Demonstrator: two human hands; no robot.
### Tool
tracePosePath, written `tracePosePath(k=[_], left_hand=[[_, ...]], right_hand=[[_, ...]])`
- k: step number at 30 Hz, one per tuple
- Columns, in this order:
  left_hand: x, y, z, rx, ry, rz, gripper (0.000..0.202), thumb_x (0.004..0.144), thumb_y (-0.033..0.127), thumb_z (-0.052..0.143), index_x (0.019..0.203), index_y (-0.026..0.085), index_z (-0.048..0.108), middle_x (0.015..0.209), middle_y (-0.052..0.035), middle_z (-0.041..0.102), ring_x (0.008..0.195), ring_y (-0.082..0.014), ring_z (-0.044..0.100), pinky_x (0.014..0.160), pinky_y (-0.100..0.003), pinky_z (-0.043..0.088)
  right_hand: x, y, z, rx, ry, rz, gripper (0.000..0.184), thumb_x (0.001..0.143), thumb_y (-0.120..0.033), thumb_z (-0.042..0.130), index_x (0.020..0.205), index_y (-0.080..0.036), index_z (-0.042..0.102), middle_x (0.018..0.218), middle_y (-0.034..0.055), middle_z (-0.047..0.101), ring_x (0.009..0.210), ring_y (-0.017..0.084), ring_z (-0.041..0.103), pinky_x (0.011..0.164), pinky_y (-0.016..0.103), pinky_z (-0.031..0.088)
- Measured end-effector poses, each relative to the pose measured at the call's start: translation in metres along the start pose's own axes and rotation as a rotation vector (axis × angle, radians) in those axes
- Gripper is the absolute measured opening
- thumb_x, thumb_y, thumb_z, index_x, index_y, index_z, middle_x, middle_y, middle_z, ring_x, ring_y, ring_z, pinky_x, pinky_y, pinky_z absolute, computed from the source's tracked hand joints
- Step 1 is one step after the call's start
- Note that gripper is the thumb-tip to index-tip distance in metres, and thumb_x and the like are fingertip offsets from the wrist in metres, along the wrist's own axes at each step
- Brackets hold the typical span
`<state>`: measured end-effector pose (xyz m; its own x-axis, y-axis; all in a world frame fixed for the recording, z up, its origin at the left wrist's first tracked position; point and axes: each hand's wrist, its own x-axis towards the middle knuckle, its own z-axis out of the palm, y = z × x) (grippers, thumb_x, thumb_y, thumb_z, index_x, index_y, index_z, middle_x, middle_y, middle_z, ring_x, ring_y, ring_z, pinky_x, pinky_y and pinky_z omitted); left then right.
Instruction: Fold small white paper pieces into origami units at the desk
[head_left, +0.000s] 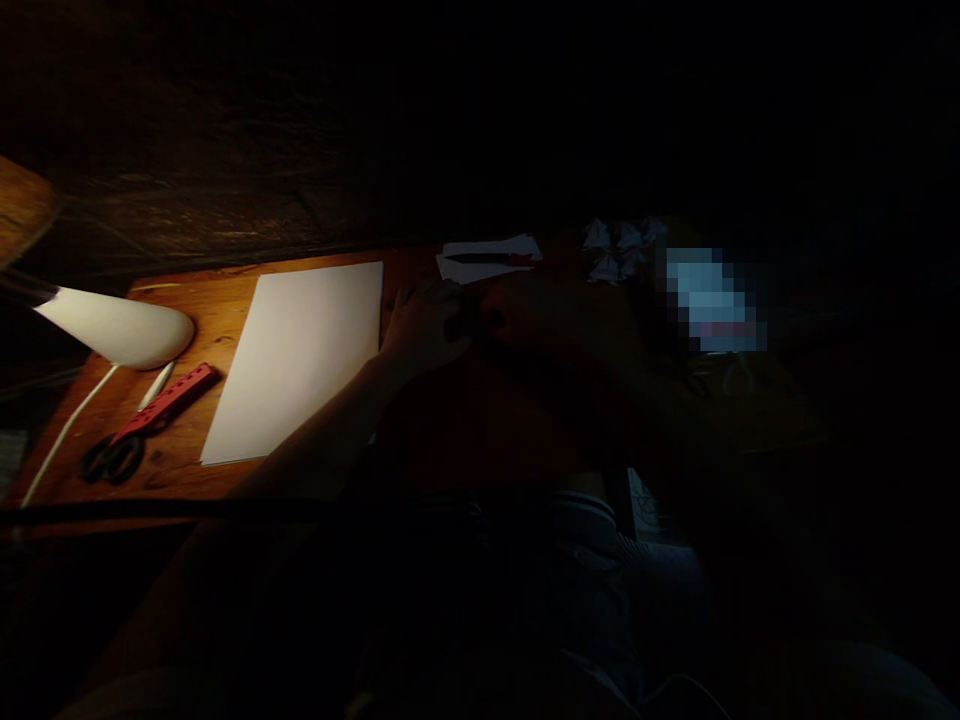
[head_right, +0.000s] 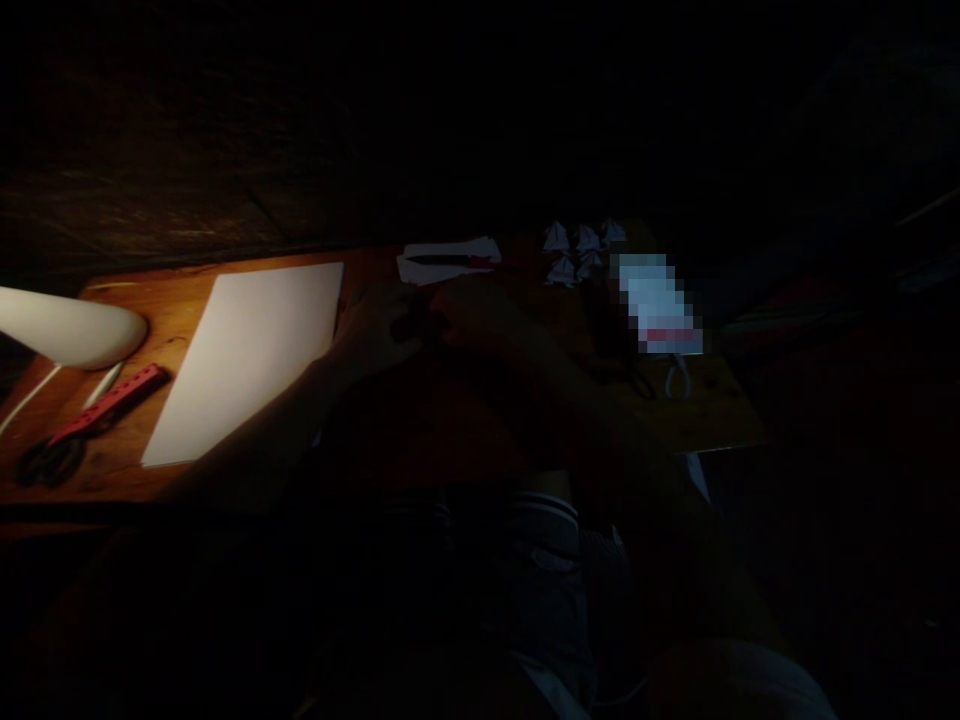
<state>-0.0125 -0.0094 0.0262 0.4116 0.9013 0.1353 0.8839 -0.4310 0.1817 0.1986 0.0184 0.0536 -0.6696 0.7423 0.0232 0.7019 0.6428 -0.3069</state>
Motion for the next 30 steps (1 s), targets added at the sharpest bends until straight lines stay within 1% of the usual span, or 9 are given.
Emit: tracePosePath(k=[5, 9, 12, 18, 20, 22, 25, 28, 30], left_hand=[[0.001, -0.002, -0.001, 0.000, 0.006, 0.028, 0.031, 0.091, 0.036, 0.075, 0.117, 0.019, 0.075, 0.150, -0.0121, 0.067, 0.137, -0.0411, 0.058, 0.115, -0.064, 0.046], [0.003, -0.007, 0.004, -0.015, 0.035, 0.025, 0.031, 0.087, 0.038, 0.078, 0.115, 0.024, 0.077, 0.146, -0.0116, 0.070, 0.134, -0.0426, 0.061, 0.111, -0.065, 0.047], [0.004, -0.009, 0.008, -0.028, 0.066, 0.040, 0.030, 0.085, 0.038, 0.078, 0.113, 0.027, 0.077, 0.141, -0.0107, 0.072, 0.132, -0.0415, 0.062, 0.110, -0.063, 0.048], [0.001, -0.002, 0.003, 0.003, 0.039, 0.073, 0.030, 0.090, 0.041, 0.072, 0.113, 0.022, 0.075, 0.144, -0.0143, 0.069, 0.135, -0.0409, 0.060, 0.114, -0.062, 0.045], [0.000, 0.001, 0.000, 0.004, 0.052, 0.083, 0.034, 0.091, 0.041, 0.072, 0.117, 0.020, 0.074, 0.143, -0.0161, 0.068, 0.136, -0.0410, 0.059, 0.116, -0.061, 0.044], [-0.001, 0.002, -0.001, -0.013, 0.073, 0.076, 0.034, 0.090, 0.040, 0.072, 0.118, 0.021, 0.073, 0.139, -0.0151, 0.070, 0.135, -0.0407, 0.060, 0.116, -0.060, 0.044], [-0.001, 0.001, 0.000, -0.043, 0.066, 0.072, 0.025, 0.089, 0.038, 0.072, 0.110, 0.024, 0.075, 0.131, -0.0119, 0.075, 0.132, -0.0406, 0.063, 0.115, -0.061, 0.045], [0.000, 0.000, 0.000, -0.047, 0.048, 0.071, 0.019, 0.087, 0.036, 0.074, 0.101, 0.024, 0.077, 0.127, -0.0117, 0.078, 0.130, -0.0410, 0.065, 0.115, -0.062, 0.045], [-0.001, 0.000, -0.001, -0.036, 0.049, 0.066, 0.016, 0.087, 0.035, 0.074, 0.098, 0.024, 0.078, 0.127, -0.0121, 0.078, 0.131, -0.0408, 0.065, 0.115, -0.062, 0.045]], right_hand=[[0.000, 0.002, -0.001, 0.009, -0.018, 0.018, 0.017, 0.089, -0.016, 0.070, 0.100, -0.017, 0.083, 0.109, 0.0123, 0.081, 0.095, 0.026, 0.069, 0.087, 0.038, 0.047], [0.000, 0.005, -0.004, 0.028, -0.023, 0.005, 0.014, 0.089, -0.019, 0.072, 0.096, -0.019, 0.084, 0.100, 0.0088, 0.081, 0.088, 0.024, 0.069, 0.083, 0.037, 0.048], [0.000, 0.006, -0.005, 0.016, -0.030, -0.019, 0.014, 0.089, -0.020, 0.071, 0.094, -0.020, 0.084, 0.097, 0.0073, 0.081, 0.084, 0.023, 0.068, 0.080, 0.037, 0.047], [-0.003, 0.003, -0.007, 0.033, -0.041, -0.019, 0.016, 0.089, -0.014, 0.070, 0.096, -0.019, 0.084, 0.103, 0.0087, 0.081, 0.086, 0.023, 0.068, 0.080, 0.036, 0.046], [-0.003, 0.001, -0.008, 0.048, -0.050, 0.002, 0.014, 0.090, -0.015, 0.071, 0.095, -0.018, 0.083, 0.099, 0.0090, 0.081, 0.084, 0.023, 0.067, 0.079, 0.036, 0.046], [-0.002, 0.001, -0.008, 0.056, -0.051, 0.034, 0.011, 0.091, -0.019, 0.071, 0.092, -0.018, 0.083, 0.094, 0.0091, 0.080, 0.080, 0.022, 0.066, 0.078, 0.036, 0.046], [-0.001, 0.002, -0.006, 0.062, -0.041, 0.031, 0.011, 0.092, -0.020, 0.071, 0.091, -0.018, 0.083, 0.096, 0.0085, 0.080, 0.080, 0.022, 0.066, 0.079, 0.037, 0.047], [-0.002, 0.001, -0.008, 0.067, -0.033, 0.016, 0.014, 0.091, -0.018, 0.071, 0.096, -0.019, 0.084, 0.099, 0.0084, 0.081, 0.085, 0.022, 0.067, 0.080, 0.035, 0.047], [-0.004, -0.001, -0.011, 0.068, -0.049, 0.038, 0.016, 0.091, -0.017, 0.070, 0.098, -0.018, 0.084, 0.100, 0.0083, 0.081, 0.085, 0.021, 0.067, 0.079, 0.034, 0.047]])
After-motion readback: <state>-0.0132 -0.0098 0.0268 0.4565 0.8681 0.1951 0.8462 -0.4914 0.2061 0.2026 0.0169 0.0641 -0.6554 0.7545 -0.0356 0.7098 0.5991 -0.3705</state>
